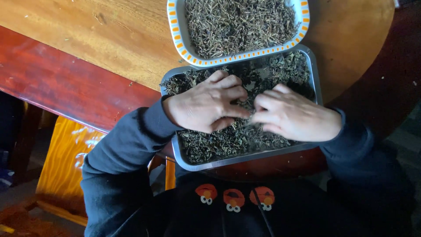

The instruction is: The person sits at a wooden table and uses both hands to sort through dried green herbs in a rectangular metal tray. They pick out small pieces and transfer them into a smaller patterned bowl placed above the tray.

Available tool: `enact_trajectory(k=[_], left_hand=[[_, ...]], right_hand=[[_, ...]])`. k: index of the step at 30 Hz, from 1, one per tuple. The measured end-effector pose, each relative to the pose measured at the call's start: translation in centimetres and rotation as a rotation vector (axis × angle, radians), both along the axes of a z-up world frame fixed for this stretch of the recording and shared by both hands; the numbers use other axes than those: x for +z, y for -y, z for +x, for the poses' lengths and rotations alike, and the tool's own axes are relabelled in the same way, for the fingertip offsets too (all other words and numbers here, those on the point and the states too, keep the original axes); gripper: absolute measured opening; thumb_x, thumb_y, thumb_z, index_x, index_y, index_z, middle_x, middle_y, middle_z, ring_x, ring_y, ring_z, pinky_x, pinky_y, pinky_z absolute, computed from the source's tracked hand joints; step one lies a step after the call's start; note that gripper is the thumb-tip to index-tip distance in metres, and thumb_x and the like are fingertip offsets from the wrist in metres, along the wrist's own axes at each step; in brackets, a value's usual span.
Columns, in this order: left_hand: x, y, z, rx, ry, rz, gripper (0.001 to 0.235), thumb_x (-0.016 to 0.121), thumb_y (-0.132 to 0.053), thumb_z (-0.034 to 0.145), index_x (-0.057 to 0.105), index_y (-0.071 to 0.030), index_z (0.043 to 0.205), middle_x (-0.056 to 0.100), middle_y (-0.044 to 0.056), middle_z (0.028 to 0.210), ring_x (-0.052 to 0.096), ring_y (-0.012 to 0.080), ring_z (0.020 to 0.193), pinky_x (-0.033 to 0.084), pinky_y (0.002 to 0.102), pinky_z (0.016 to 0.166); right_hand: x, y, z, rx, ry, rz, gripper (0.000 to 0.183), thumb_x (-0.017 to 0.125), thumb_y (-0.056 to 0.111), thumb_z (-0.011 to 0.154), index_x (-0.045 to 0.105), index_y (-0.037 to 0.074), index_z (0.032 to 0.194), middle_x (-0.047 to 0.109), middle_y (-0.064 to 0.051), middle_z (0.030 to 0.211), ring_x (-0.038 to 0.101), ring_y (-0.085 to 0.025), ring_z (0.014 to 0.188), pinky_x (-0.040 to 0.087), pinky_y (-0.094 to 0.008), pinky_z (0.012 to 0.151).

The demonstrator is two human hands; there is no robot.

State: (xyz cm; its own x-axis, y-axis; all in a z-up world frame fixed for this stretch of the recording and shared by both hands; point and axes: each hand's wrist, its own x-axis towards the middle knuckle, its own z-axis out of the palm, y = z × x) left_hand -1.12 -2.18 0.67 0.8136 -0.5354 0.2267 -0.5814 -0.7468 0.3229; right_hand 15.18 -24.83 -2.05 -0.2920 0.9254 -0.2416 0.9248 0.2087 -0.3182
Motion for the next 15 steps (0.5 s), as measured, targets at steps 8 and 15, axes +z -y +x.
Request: enact_trajectory(k=[8, 15], left_hand=[[-2.8, -0.4, 0.3, -0.089, -0.017, -0.179, 0.012, 0.083, -0.031, 0.081, 0.080, -0.021, 0.075, 0.063, 0.007, 0.123, 0.045, 0.0340, 0.126, 0.028, 0.054, 0.106], [-2.3, 0.5, 0.2, -0.047, 0.068, -0.131, 0.009, 0.079, -0.023, 0.085, 0.072, -0.019, 0.081, 0.063, 0.006, 0.117, 0.049, 0.0337, 0.122, 0.034, 0.050, 0.101]], right_hand=[[1.6, 0.8, 1.1, -0.032, -0.247, 0.081, 0.024, 0.069, 0.026, 0.091, 0.073, 0.009, 0.108, 0.066, -0.004, 0.098, 0.063, -0.019, 0.084, 0.051, -0.040, 0.081], [2.0, -0.2, 0.5, -0.026, -0.429, 0.204, 0.017, 0.068, 0.018, 0.093, 0.071, 0.005, 0.103, 0.065, -0.007, 0.100, 0.063, -0.022, 0.086, 0.053, -0.037, 0.081]])
